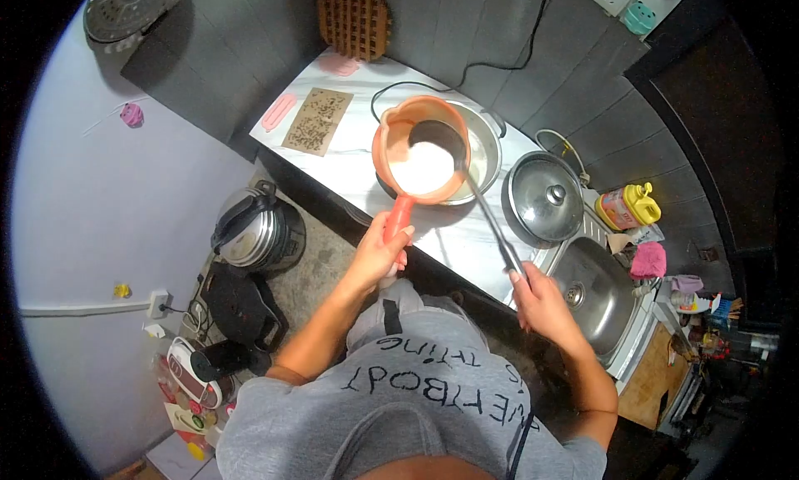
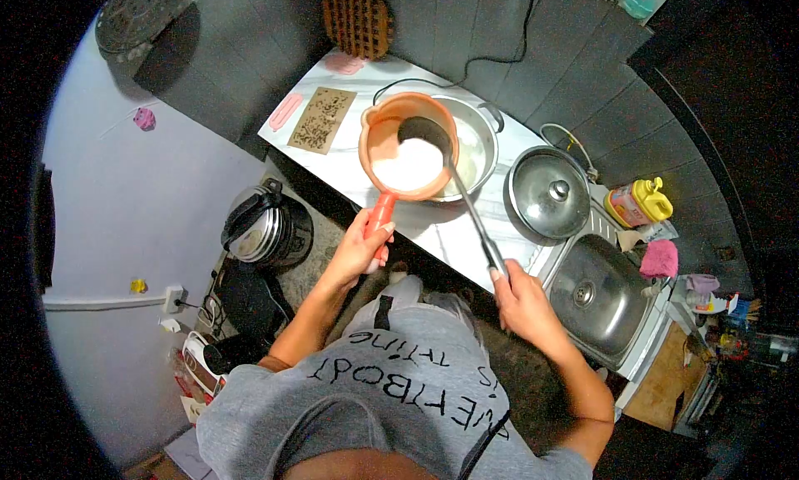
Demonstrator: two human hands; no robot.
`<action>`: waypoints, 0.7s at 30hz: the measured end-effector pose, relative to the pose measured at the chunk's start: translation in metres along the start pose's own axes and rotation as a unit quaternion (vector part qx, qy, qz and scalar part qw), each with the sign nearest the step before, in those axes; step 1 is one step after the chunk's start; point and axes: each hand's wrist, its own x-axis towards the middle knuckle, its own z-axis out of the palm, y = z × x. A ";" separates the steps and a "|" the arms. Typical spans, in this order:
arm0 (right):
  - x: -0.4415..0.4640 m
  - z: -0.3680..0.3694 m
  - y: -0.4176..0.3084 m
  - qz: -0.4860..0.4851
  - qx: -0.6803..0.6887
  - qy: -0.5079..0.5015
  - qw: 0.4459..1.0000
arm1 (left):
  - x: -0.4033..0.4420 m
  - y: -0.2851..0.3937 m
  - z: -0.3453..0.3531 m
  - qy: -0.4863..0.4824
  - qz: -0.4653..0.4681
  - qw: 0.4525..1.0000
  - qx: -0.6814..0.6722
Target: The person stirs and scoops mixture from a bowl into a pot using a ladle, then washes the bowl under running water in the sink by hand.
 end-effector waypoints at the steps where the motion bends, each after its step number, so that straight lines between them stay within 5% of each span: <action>1: 0.000 -0.002 0.000 0.032 0.161 -0.074 0.984 | 0.000 -0.002 -0.001 0.014 0.002 0.999 0.030; 2: 0.001 -0.008 0.001 0.033 0.162 -0.073 0.984 | -0.002 -0.004 -0.001 0.012 0.002 0.999 0.031; 4: 0.003 -0.021 0.002 0.093 0.396 -0.196 0.892 | -0.006 -0.005 -0.002 0.018 -0.003 0.998 0.062; 6: -0.003 -0.020 -0.006 0.086 0.378 -0.202 0.899 | -0.012 -0.005 -0.007 0.007 -0.010 0.999 0.036; 10: -0.011 -0.007 -0.003 0.062 0.224 -0.129 0.964 | -0.023 -0.004 -0.004 -0.019 -0.047 0.998 -0.038; 12: -0.015 0.003 -0.001 -0.089 -0.084 0.025 0.992 | -0.028 -0.006 0.007 -0.012 -0.059 0.995 -0.074; 16: -0.016 0.025 0.000 -0.232 -0.179 0.176 0.940 | -0.036 -0.005 0.047 0.006 -0.048 0.989 -0.138; 21: -0.018 0.037 0.005 -0.246 -0.214 0.171 0.930 | -0.033 -0.004 0.070 0.019 -0.023 0.984 -0.174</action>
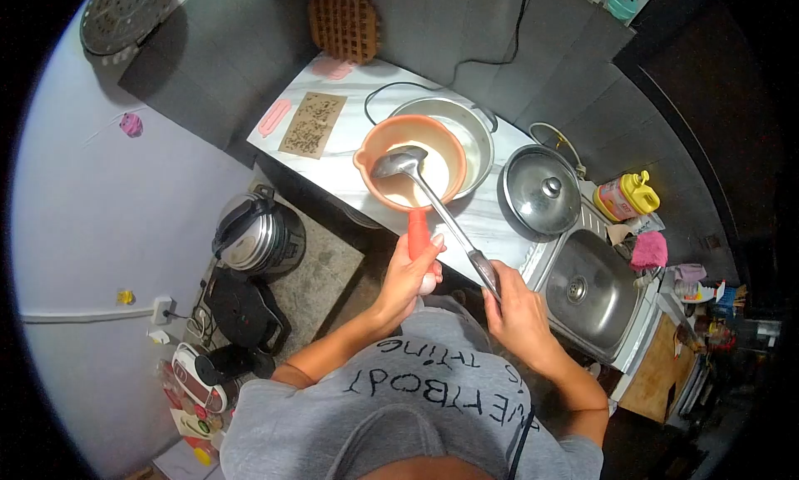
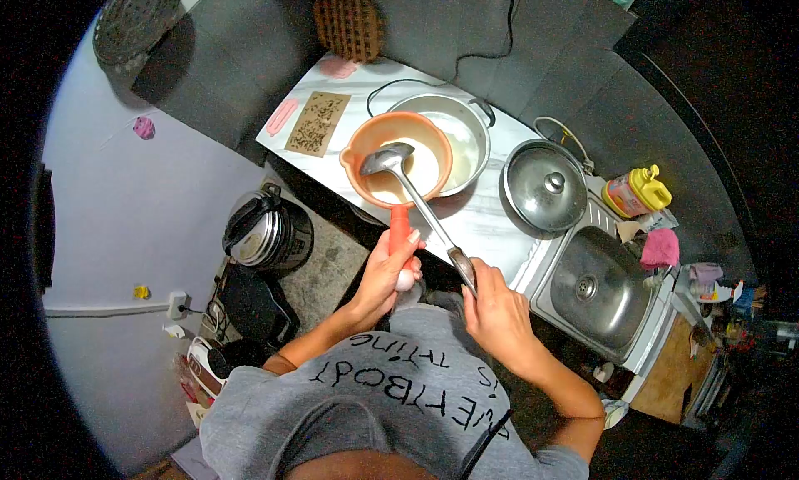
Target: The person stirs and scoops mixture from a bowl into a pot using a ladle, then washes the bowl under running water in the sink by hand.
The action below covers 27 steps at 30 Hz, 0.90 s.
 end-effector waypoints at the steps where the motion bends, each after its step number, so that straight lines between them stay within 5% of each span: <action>1: -0.001 -0.001 0.000 0.001 0.000 0.001 1.000 | 0.000 -0.001 0.000 -0.001 0.000 1.000 0.001; 13: 0.001 -0.016 0.024 -0.004 0.013 0.086 0.996 | 0.006 -0.005 -0.024 0.009 0.024 0.993 0.119; 17: 0.000 -0.034 0.026 0.131 0.092 -0.064 0.985 | 0.009 -0.006 -0.033 0.002 0.031 0.986 0.166; 18: 0.002 -0.041 0.026 0.248 0.221 -0.153 0.931 | 0.011 -0.007 -0.035 0.001 0.030 0.986 0.166; 19: 0.003 -0.046 0.026 0.249 0.220 -0.152 0.931 | 0.014 -0.009 -0.038 0.009 0.038 0.979 0.200; 21: 0.004 -0.055 0.025 0.349 0.545 -0.202 0.735 | 0.016 -0.008 -0.041 0.016 0.046 0.971 0.233; 23: 0.010 -0.063 0.026 0.366 0.563 -0.229 0.705 | 0.017 -0.006 -0.044 0.030 0.052 0.960 0.274; 25: 0.011 -0.063 0.036 0.344 0.656 -0.272 0.615 | 0.016 -0.004 -0.048 0.022 0.052 0.964 0.259; 27: 0.011 -0.066 0.021 0.345 0.624 -0.270 0.647 | 0.015 0.000 -0.054 0.015 0.051 0.968 0.244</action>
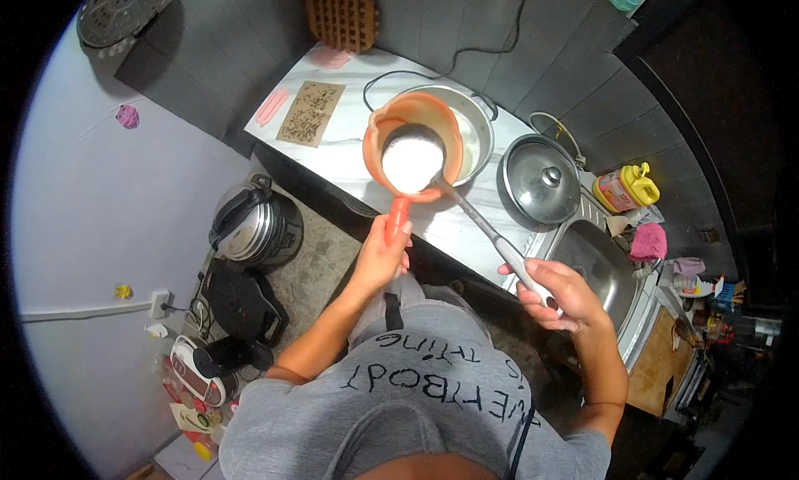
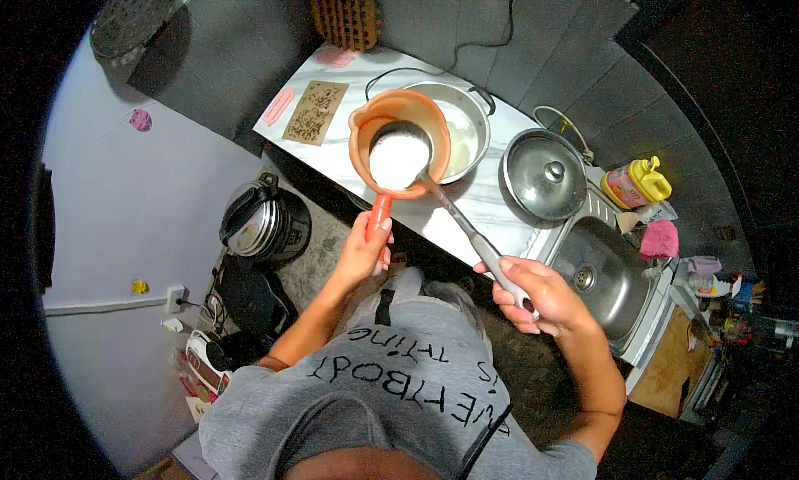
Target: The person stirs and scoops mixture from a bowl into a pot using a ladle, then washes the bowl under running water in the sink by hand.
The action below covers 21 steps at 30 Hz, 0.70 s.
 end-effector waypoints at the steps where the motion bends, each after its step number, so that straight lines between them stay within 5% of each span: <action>1: -0.002 0.006 0.002 -0.036 -0.061 0.022 0.997 | -0.002 0.002 -0.003 -0.004 -0.013 0.999 -0.040; 8: -0.014 0.026 -0.001 -0.150 -0.340 0.152 0.916 | -0.015 0.021 -0.024 -0.003 -0.064 0.985 -0.161; 10: -0.009 0.028 0.003 -0.257 -0.467 0.191 0.824 | -0.013 0.018 -0.033 -0.016 -0.058 0.977 -0.205; 14: 0.006 0.035 0.003 -0.285 -0.541 0.219 0.760 | -0.015 0.029 -0.039 -0.022 -0.052 0.972 -0.229; 16: 0.021 0.033 0.009 -0.380 -0.578 0.230 0.684 | -0.017 0.034 -0.043 -0.017 -0.050 0.973 -0.226; 21: 0.041 0.029 0.018 -0.382 -0.540 0.223 0.716 | -0.019 0.043 -0.052 0.014 -0.039 0.974 -0.222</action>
